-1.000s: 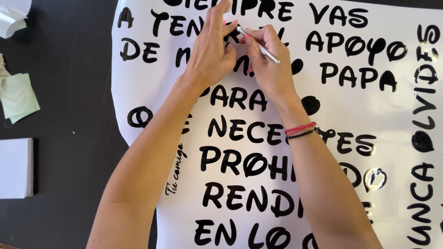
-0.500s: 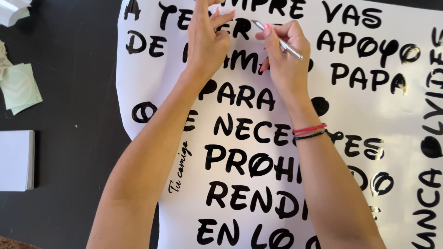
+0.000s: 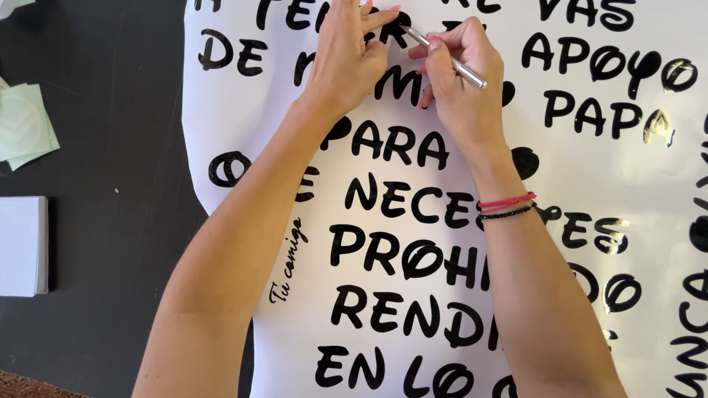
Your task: Weeding excess vinyl from a cut design using a precision craft tool
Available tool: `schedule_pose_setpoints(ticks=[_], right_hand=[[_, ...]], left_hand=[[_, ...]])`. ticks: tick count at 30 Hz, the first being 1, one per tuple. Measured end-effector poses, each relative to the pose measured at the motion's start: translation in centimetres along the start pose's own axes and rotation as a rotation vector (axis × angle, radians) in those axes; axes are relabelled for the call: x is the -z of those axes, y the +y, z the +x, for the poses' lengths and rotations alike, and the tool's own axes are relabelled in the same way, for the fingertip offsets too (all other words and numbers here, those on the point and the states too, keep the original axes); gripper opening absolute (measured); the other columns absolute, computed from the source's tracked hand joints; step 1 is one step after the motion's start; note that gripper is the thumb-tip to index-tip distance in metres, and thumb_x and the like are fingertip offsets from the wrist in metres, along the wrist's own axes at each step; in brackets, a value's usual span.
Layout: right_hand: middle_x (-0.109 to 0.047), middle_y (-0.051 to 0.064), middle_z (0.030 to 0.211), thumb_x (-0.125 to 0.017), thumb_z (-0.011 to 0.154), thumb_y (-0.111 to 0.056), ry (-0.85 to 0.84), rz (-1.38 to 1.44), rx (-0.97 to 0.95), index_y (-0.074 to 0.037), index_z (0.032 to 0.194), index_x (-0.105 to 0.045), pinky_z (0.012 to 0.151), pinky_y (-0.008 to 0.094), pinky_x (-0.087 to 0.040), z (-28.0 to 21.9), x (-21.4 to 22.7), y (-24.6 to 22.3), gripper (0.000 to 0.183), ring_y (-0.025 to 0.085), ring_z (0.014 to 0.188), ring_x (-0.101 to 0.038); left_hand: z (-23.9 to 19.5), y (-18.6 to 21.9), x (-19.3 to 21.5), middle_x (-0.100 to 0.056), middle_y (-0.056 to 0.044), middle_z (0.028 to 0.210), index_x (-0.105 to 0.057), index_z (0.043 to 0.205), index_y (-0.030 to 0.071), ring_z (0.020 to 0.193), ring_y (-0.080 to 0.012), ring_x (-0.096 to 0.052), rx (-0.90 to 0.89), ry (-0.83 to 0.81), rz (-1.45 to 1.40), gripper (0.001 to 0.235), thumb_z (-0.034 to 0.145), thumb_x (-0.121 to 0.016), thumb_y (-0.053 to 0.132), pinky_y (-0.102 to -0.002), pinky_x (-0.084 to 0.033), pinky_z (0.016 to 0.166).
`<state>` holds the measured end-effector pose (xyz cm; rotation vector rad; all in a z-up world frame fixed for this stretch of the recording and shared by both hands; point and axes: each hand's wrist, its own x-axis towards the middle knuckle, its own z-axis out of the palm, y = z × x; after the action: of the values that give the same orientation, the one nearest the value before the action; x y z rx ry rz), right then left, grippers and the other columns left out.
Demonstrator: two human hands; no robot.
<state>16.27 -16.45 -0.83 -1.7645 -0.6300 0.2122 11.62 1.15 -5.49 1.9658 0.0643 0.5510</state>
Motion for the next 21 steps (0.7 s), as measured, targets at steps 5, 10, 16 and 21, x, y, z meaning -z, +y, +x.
schedule_pose_setpoints(ticks=[5,10,16,21], right_hand=[[-0.078,0.010,0.099,-0.050,0.107,-0.018,-0.037,-0.024,0.035,-0.007,0.095,-0.046,0.047,0.023,-0.046,-0.2,0.0,-0.1,0.017,0.013,0.047,-0.057],[-0.077,0.007,0.106,-0.048,0.111,-0.024,-0.078,-0.084,0.090,-0.008,0.098,-0.046,0.051,0.025,-0.048,-0.3,0.0,-0.5,0.020,0.012,0.050,-0.056],[-0.075,0.010,0.111,-0.048,0.112,-0.026,-0.060,-0.019,0.096,-0.008,0.103,-0.048,0.051,0.021,-0.052,-0.3,0.0,-0.8,0.020,0.011,0.059,-0.058],[-0.072,0.017,0.119,-0.048,0.113,-0.027,-0.086,0.065,0.164,-0.007,0.107,-0.046,0.054,0.022,-0.053,-0.2,0.0,-0.1,0.021,0.012,0.082,-0.058]], left_hand=[[0.1,-1.5,-0.3,-0.050,-0.020,0.146,-0.021,0.156,0.012,0.136,-0.0357,-0.077,0.002,-0.015,0.067,0.080,0.081,-0.037,-0.012,-0.045,-0.043,0.128],[0.1,-1.3,-0.6,-0.056,-0.020,0.131,-0.020,0.153,0.009,0.130,-0.0366,-0.077,-0.122,-0.086,0.283,0.077,0.083,-0.044,-0.010,-0.039,-0.065,0.091],[0.2,-1.5,-0.3,-0.054,-0.010,0.152,-0.027,0.154,0.014,0.132,-0.0404,-0.078,-0.113,-0.040,0.149,0.078,0.082,-0.043,-0.013,-0.033,-0.054,0.095],[0.4,-1.1,-0.1,-0.067,-0.008,0.134,-0.047,0.140,0.011,0.125,-0.0302,-0.070,-0.108,0.059,0.181,0.063,0.082,-0.044,-0.013,-0.030,-0.052,0.092]])
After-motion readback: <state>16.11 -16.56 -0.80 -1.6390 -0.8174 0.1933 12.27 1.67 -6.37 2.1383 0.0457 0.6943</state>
